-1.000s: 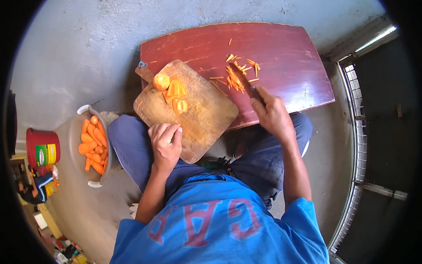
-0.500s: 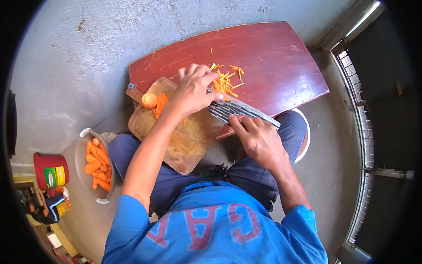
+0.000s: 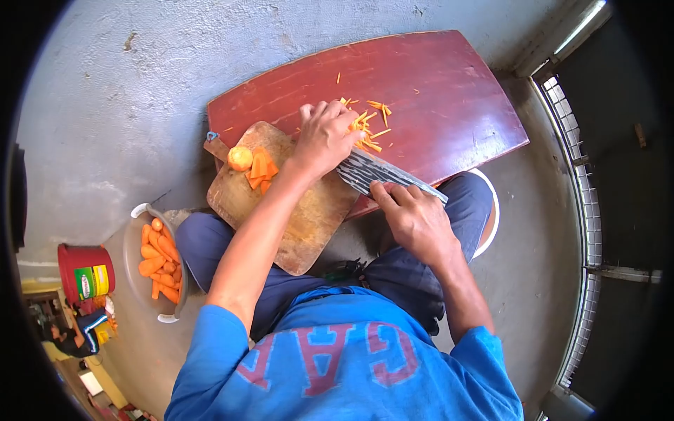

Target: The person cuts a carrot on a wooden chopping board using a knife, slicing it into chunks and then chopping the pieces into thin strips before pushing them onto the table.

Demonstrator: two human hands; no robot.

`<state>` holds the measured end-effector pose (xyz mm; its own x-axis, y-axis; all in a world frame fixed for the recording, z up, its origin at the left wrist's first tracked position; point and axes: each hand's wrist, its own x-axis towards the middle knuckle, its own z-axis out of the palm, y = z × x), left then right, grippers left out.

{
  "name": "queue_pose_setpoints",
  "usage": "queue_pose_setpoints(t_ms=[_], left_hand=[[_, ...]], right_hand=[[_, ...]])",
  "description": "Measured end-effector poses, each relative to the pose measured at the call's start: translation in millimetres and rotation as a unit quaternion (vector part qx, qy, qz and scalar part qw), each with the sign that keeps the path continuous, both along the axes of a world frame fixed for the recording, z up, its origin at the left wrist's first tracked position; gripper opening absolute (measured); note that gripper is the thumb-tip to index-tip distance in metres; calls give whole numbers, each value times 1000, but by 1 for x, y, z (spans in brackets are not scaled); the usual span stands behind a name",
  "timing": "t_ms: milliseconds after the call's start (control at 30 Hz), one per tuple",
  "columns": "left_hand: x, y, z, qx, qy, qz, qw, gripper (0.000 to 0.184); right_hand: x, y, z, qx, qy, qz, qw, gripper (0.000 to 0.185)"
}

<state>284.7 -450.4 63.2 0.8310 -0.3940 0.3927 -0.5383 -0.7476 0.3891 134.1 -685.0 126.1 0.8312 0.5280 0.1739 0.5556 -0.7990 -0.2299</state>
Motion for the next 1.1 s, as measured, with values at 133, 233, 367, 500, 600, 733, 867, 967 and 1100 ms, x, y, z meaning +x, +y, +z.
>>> queue_pose_setpoints(t_ms=[133,233,367,500,600,733,867,967,1100], left_hand=[[-18,7,2,3,-39,-24,999,17],[-28,27,7,96,-65,5,993,19],[-55,69,15,5,-88,74,993,21],[-84,142,34,-59,8,143,988,33],[-88,171,37,-101,112,131,980,43],[-80,172,62,32,87,60,994,56],[-39,167,66,236,218,-7,947,68],[-16,156,79,318,277,-24,906,52],[-16,156,63,275,204,-61,938,31]], right_hand=[[1,1,-3,52,-34,-4,998,44],[0,2,-7,32,-10,-29,999,46],[3,4,-11,86,16,-26,996,47],[1,17,-10,161,64,-44,984,50],[-2,30,-6,200,95,-36,975,50],[-4,40,-7,218,106,-17,970,51],[-7,46,-8,225,104,-8,969,51],[-7,48,-6,231,108,-8,967,51],[-9,48,-9,229,117,-3,966,52]])
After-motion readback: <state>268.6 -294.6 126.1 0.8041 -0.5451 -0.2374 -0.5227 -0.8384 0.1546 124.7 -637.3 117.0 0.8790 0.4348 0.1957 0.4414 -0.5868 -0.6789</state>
